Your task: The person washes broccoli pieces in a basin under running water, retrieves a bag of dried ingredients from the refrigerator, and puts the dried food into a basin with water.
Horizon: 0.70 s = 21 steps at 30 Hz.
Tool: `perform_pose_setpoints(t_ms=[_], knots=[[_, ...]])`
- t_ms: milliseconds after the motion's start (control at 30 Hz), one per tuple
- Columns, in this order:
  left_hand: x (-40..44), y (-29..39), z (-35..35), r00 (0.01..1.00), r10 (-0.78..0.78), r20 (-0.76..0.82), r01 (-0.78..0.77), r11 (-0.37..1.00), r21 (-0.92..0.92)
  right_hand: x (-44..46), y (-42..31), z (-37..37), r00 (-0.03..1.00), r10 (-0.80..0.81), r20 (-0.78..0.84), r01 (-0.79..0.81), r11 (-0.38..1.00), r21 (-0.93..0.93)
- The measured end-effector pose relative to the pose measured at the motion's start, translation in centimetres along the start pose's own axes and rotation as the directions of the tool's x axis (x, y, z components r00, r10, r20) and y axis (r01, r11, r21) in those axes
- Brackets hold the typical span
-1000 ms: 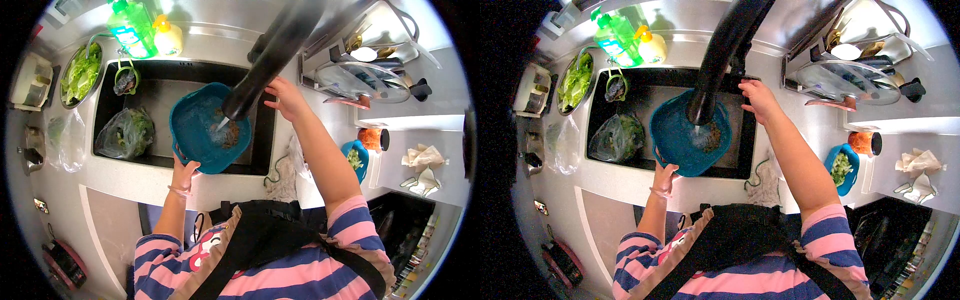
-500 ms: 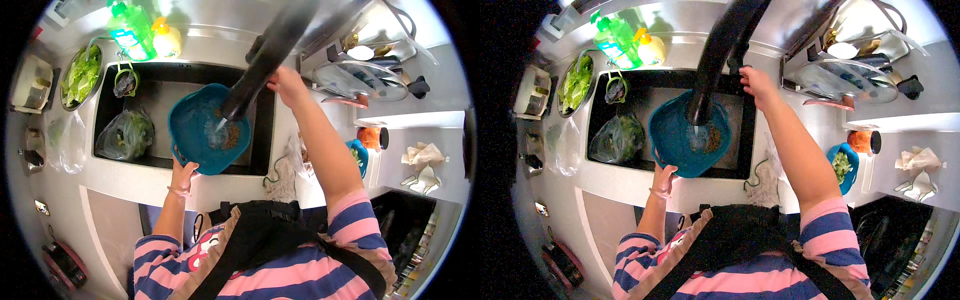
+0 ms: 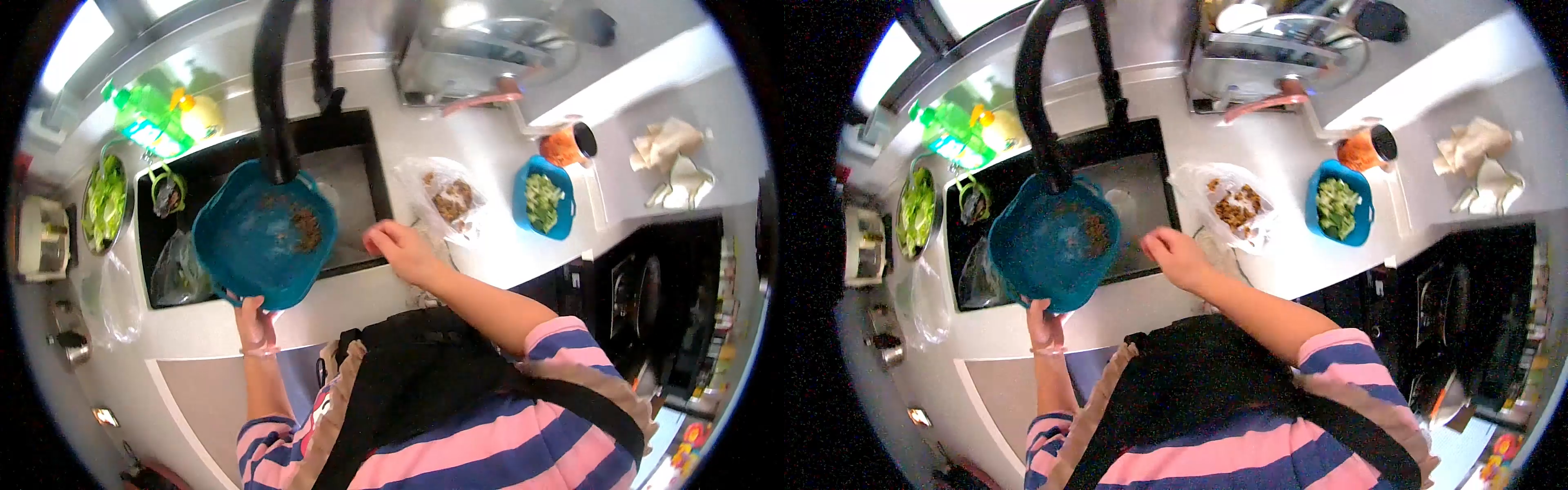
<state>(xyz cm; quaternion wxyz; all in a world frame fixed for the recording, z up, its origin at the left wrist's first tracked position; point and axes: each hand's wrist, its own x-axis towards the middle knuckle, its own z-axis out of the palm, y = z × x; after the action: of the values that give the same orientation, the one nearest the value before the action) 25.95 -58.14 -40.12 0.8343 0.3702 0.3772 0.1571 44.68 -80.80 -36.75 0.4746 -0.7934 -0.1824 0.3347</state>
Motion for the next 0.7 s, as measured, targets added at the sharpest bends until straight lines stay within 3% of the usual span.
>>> perform_pose_setpoints(t_ms=[67, 100, 133, 167, 200, 267, 300, 333, 367, 400, 433, 467, 533, 700], knots=[[-0.6, -0.2, -0.5, 1.000, 0.015, 0.021, -0.014, 0.998, -0.067, -2.9, 4.7, -1.0, 0.973, 0.227, -0.037, -0.210, 0.944, 0.254], [-0.9, -0.1, -0.6, 0.999, 0.008, 0.045, -0.006, 0.998, -0.057, -4.1, 6.5, -1.7, 0.971, 0.230, -0.061, -0.206, 0.942, 0.264], [-1.4, 0.2, -0.7, 0.999, -0.030, 0.036, 0.032, 0.997, -0.065, -5.3, 8.0, -2.4, 0.877, 0.479, -0.048, -0.401, 0.782, 0.477], [-1.9, 0.5, -0.9, 0.997, -0.070, 0.024, 0.072, 0.995, -0.071, -6.3, 9.4, -2.6, 0.728, 0.685, 0.031, -0.530, 0.533, 0.660], [-2.3, 0.7, -1.1, 0.996, -0.081, 0.039, 0.083, 0.995, -0.055, -6.7, 9.9, -2.1, 0.723, 0.691, 0.024, -0.520, 0.521, 0.676], [-2.7, 0.9, -1.1, 0.992, -0.114, 0.049, 0.114, 0.993, -0.008, -6.5, 10.7, -1.0, 0.821, 0.548, -0.160, -0.412, 0.762, 0.500], [-3.3, 1.4, -0.7, 0.991, -0.134, 0.029, 0.134, 0.991, -0.001, -7.1, 8.9, -1.0, 0.865, 0.462, -0.195, -0.410, 0.876, 0.256], [-3.6, 1.7, -0.5, 0.989, -0.139, 0.045, 0.138, 0.990, 0.023, -7.4, 9.4, -0.5, 0.860, 0.468, -0.206, -0.406, 0.870, 0.280], [-4.1, 2.0, -0.3, 0.987, -0.148, 0.068, 0.145, 0.988, 0.043, -7.6, 10.3, -0.1, 0.916, -0.031, -0.401, -0.059, 0.975, -0.212], [-4.6, 2.1, 0.1, 0.984, -0.157, 0.089, 0.152, 0.986, 0.061, -7.9, 11.1, 0.1, 0.783, -0.538, -0.311, 0.204, 0.695, -0.689], [-5.4, 2.1, 0.8, 0.987, -0.132, 0.097, 0.127, 0.990, 0.054, -8.2, 11.9, 0.1, 0.850, -0.476, -0.227, 0.188, 0.675, -0.713], [-5.9, 2.3, 1.1, 0.986, -0.134, 0.104, 0.128, 0.990, 0.064, -8.6, 12.7, 0.0, 0.848, -0.474, -0.238, 0.181, 0.680, -0.710], [-7.2, 2.7, 1.7, 0.973, -0.192, 0.128, 0.179, 0.978, 0.107, -8.9, 12.4, -0.4, 0.865, -0.488, -0.116, 0.204, 0.553, -0.808], [-10.4, 3.0, 4.6, 0.961, -0.210, 0.181, 0.185, 0.972, 0.146, -9.0, 13.5, -0.4, 0.846, -0.515, -0.135, 0.254, 0.613, -0.748]])
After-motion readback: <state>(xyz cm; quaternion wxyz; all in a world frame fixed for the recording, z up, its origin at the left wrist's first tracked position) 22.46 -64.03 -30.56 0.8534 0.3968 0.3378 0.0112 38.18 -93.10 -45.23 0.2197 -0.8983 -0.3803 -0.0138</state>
